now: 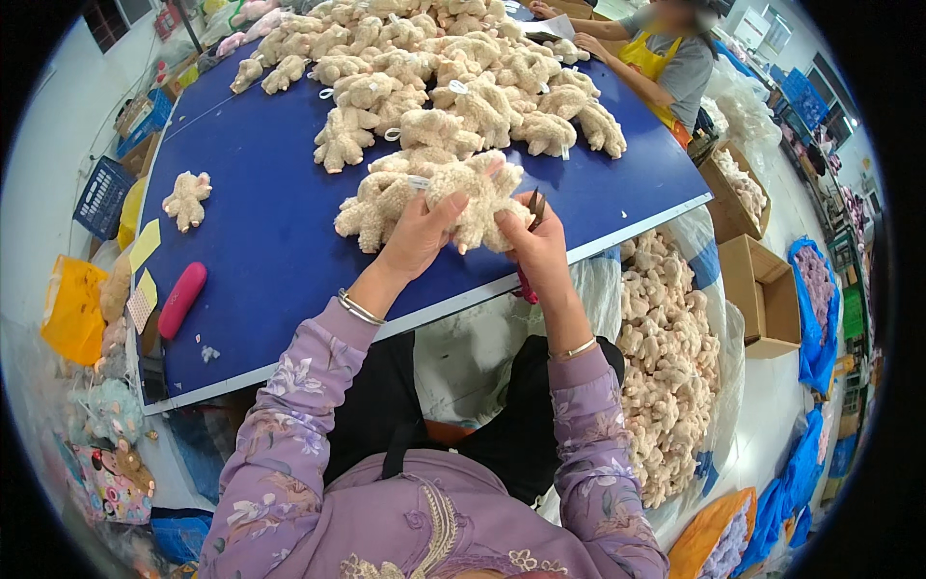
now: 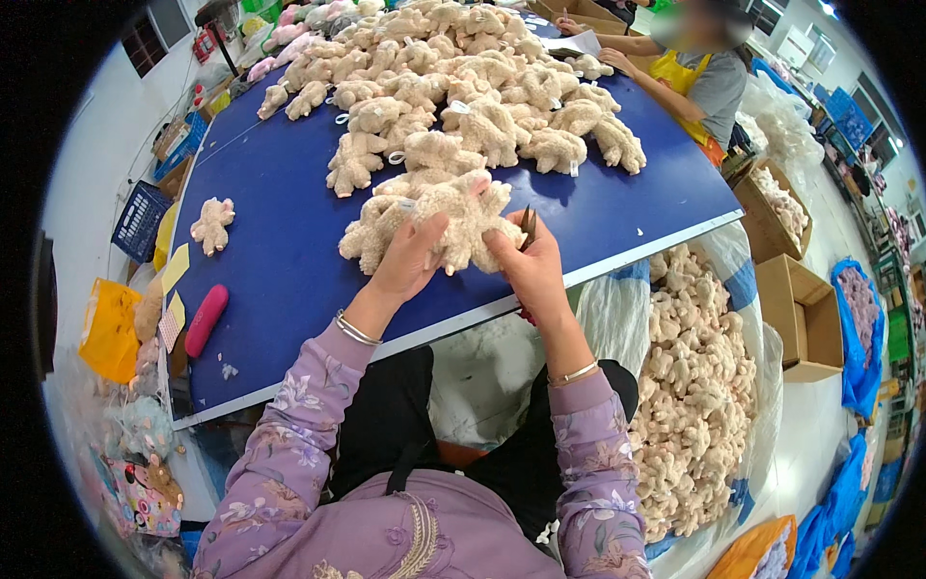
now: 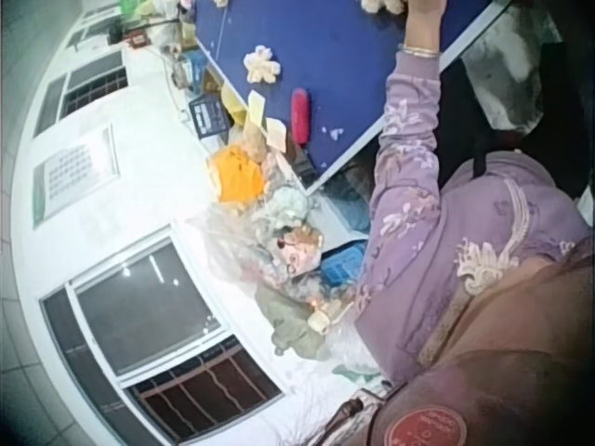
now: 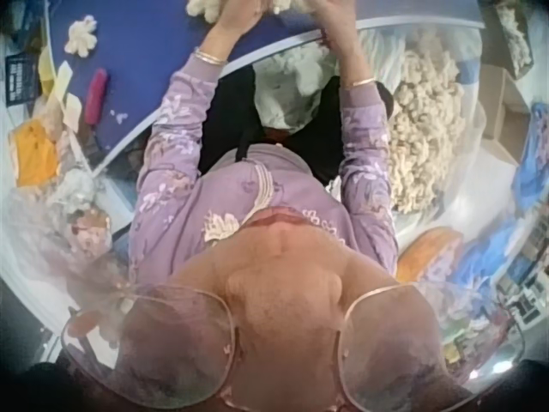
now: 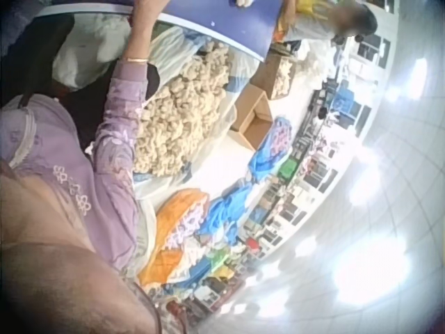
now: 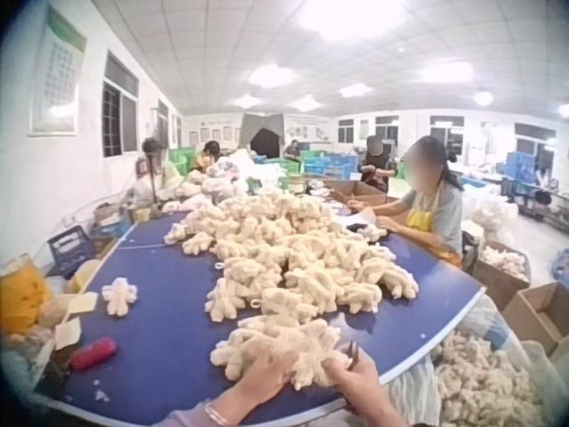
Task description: The person repeatedly picks up small beige stuffed animals from a blue table, uses scissors to trim loose threads or tags, and places the finished items into a large white sack. The process is continuous and repetitive throughout the clip.
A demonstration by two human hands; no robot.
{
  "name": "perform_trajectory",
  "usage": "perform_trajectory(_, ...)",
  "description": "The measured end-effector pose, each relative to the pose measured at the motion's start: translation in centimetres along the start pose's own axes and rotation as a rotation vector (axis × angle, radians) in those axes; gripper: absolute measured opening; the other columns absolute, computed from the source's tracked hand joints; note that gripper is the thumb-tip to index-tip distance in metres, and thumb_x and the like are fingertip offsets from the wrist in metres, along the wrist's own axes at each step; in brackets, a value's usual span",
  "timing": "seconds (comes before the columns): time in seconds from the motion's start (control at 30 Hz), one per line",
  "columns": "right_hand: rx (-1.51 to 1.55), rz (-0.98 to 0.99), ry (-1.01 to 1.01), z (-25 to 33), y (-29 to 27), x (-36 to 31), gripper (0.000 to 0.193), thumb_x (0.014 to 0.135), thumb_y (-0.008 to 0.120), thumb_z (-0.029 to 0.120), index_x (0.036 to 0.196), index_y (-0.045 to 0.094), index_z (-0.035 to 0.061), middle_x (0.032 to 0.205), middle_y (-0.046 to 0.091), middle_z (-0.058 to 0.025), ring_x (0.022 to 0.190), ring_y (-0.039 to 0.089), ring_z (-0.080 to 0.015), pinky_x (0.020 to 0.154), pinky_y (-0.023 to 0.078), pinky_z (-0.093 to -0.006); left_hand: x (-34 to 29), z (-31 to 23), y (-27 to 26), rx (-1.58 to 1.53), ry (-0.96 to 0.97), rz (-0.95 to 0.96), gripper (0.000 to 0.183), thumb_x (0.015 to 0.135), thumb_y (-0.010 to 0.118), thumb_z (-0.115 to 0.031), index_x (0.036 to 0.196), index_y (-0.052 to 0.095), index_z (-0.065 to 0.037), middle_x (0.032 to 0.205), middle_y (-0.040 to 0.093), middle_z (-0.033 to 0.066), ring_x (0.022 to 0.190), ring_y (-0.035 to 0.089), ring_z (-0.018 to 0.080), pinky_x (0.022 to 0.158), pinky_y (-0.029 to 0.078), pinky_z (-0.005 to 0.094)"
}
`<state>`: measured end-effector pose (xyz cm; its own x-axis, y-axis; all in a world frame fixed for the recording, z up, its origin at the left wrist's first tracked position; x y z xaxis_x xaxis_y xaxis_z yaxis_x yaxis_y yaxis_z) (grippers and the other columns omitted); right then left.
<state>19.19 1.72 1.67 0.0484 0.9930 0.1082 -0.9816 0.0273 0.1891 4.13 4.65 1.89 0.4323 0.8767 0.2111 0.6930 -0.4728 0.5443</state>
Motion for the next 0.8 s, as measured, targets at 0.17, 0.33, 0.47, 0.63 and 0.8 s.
perform_trajectory(0.17, -0.271, -0.188, -0.266, 2.3, -1.0, -0.2, 0.018, 0.084, 0.070, 0.010, 0.079, 0.054, 0.0044, 0.072, 0.051, 0.0065, 0.056, 0.037, -0.0003, 0.048, 0.030, -0.0184, 0.3, -0.1, -1.6, 0.070, 0.017, -0.207, 0.025, 0.091, 0.059, -0.015, 0.110, 0.059, 0.001, 0.098, 0.064, 0.0044, 0.080, 0.061, 0.0095, 0.061, 0.051, 0.0253)
perform_trajectory(0.33, -0.452, -0.084, -0.402, 3.7, 0.6, -1.1, 0.008, 0.085, 0.066, 0.004, 0.090, 0.061, 0.0004, 0.077, 0.052, 0.0075, 0.062, 0.037, 0.0004, 0.054, 0.032, -0.0170, -0.1, -0.1, -1.3, 0.271, 0.003, -0.185, 0.020, 0.090, 0.061, -0.013, 0.105, 0.062, 0.001, 0.091, 0.066, 0.0041, 0.073, 0.061, 0.0100, 0.057, 0.052, 0.0254)
perform_trajectory(0.47, -0.485, -0.068, -0.310, 2.3, 0.8, -0.5, 0.011, 0.086, 0.065, 0.003, 0.096, 0.062, -0.0009, 0.075, 0.052, 0.0074, 0.062, 0.036, -0.0003, 0.054, 0.032, -0.0171, -0.2, 0.0, -0.9, 0.370, -0.054, -0.100, 0.022, 0.091, 0.059, -0.011, 0.111, 0.059, -0.001, 0.102, 0.064, 0.0042, 0.087, 0.061, 0.0099, 0.072, 0.051, 0.0257)
perform_trajectory(0.63, -0.312, -0.018, -0.207, 1.7, 0.5, -0.5, 0.010, 0.085, 0.066, 0.007, 0.091, 0.063, -0.0016, 0.075, 0.057, 0.0015, 0.060, 0.045, -0.0054, 0.056, 0.041, -0.0219, -0.1, 0.2, -1.6, 0.331, 0.008, -0.142, 0.021, 0.091, 0.060, -0.012, 0.108, 0.062, 0.001, 0.097, 0.066, 0.0043, 0.085, 0.061, 0.0091, 0.073, 0.050, 0.0250)
perform_trajectory(0.8, -0.135, 0.056, -0.012, 2.1, -0.8, -0.4, 0.012, 0.090, 0.064, 0.014, 0.088, 0.062, 0.0027, 0.069, 0.053, 0.0057, 0.057, 0.042, -0.0012, 0.049, 0.034, -0.0189, 0.4, 0.0, -1.8, 0.131, -0.015, -0.154, 0.026, 0.092, 0.057, -0.012, 0.114, 0.058, 0.002, 0.104, 0.065, 0.0056, 0.090, 0.062, 0.0113, 0.076, 0.051, 0.0267)
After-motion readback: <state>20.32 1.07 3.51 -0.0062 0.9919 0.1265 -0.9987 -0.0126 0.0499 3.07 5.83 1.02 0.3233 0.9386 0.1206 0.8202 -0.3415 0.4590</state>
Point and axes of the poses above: each hand's wrist, its own x-axis towards the middle knuckle, its own y-axis out of the palm, z = x × y, the point moved 6 cm from there along x, towards the middle knuckle
